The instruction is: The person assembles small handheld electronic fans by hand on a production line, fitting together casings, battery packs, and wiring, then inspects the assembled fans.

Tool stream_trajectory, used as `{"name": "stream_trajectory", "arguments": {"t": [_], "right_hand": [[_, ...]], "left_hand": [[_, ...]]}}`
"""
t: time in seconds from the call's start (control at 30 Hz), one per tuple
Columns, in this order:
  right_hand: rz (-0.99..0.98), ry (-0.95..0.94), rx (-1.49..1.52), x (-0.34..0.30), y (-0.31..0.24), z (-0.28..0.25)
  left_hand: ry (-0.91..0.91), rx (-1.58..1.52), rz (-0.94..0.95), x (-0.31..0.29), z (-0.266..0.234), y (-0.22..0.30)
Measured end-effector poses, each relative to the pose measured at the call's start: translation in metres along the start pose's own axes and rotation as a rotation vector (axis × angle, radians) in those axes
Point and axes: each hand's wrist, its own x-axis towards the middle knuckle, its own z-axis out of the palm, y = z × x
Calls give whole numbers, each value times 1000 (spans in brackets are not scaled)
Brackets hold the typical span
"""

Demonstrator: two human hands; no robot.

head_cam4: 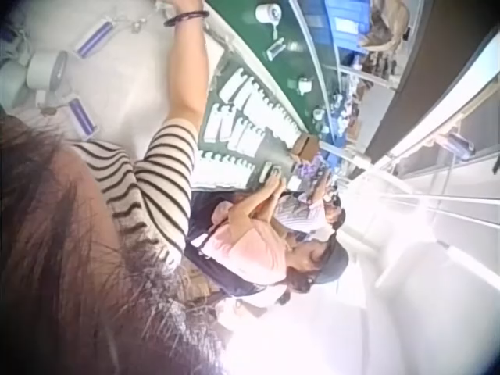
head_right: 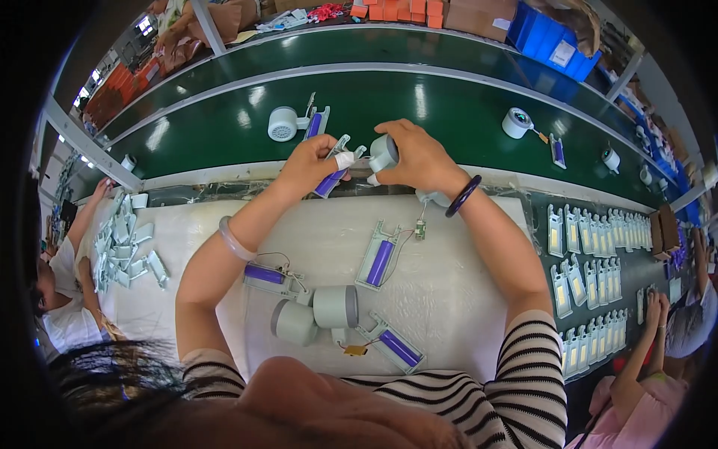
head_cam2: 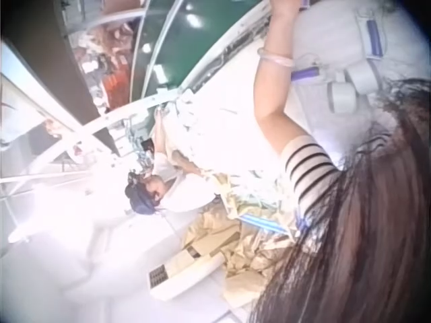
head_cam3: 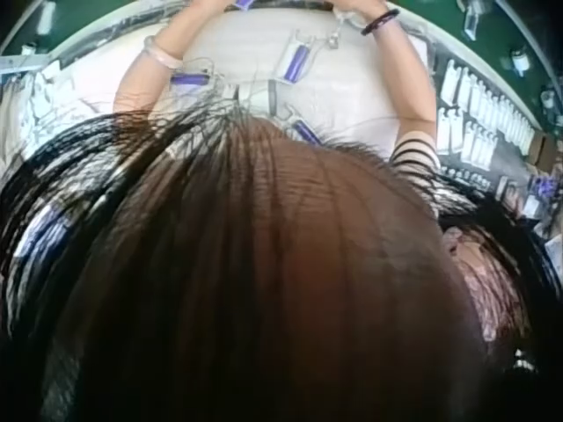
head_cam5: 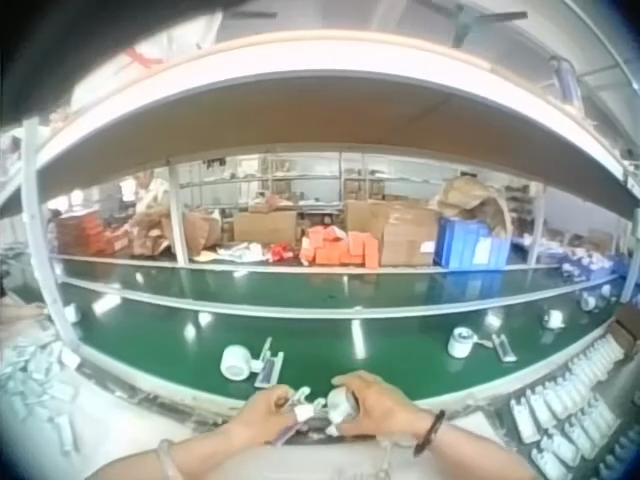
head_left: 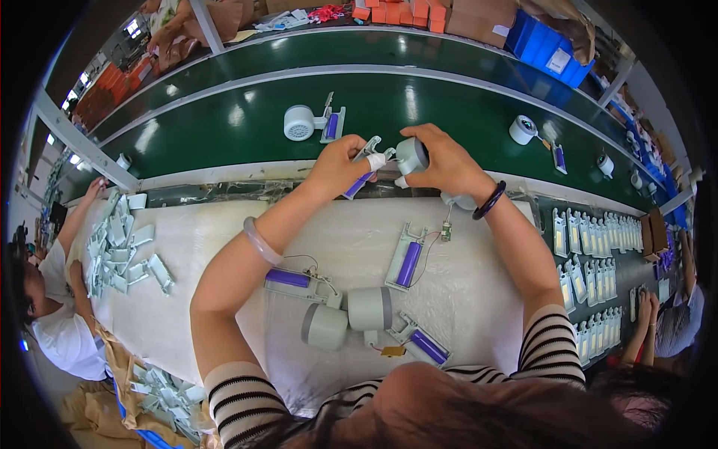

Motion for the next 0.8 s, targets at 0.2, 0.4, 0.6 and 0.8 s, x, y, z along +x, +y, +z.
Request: {"name": "stream_trajectory", "arguments": {"t": [0.2, 0.4, 0.6, 0.8], "right_hand": [[169, -14, -117, 28, 21, -13], [357, -9, -320, 33, 59, -30], [143, 149, -268, 7, 38, -34], [-121, 129, 436, -14, -1, -15]], "left_hand": [[198, 573, 200, 27, -33, 4], [446, 1229, 114, 42, -95, -16], [234, 1354, -95, 46, -131, -30], [208, 655, -284, 43, -128, -19]]}}
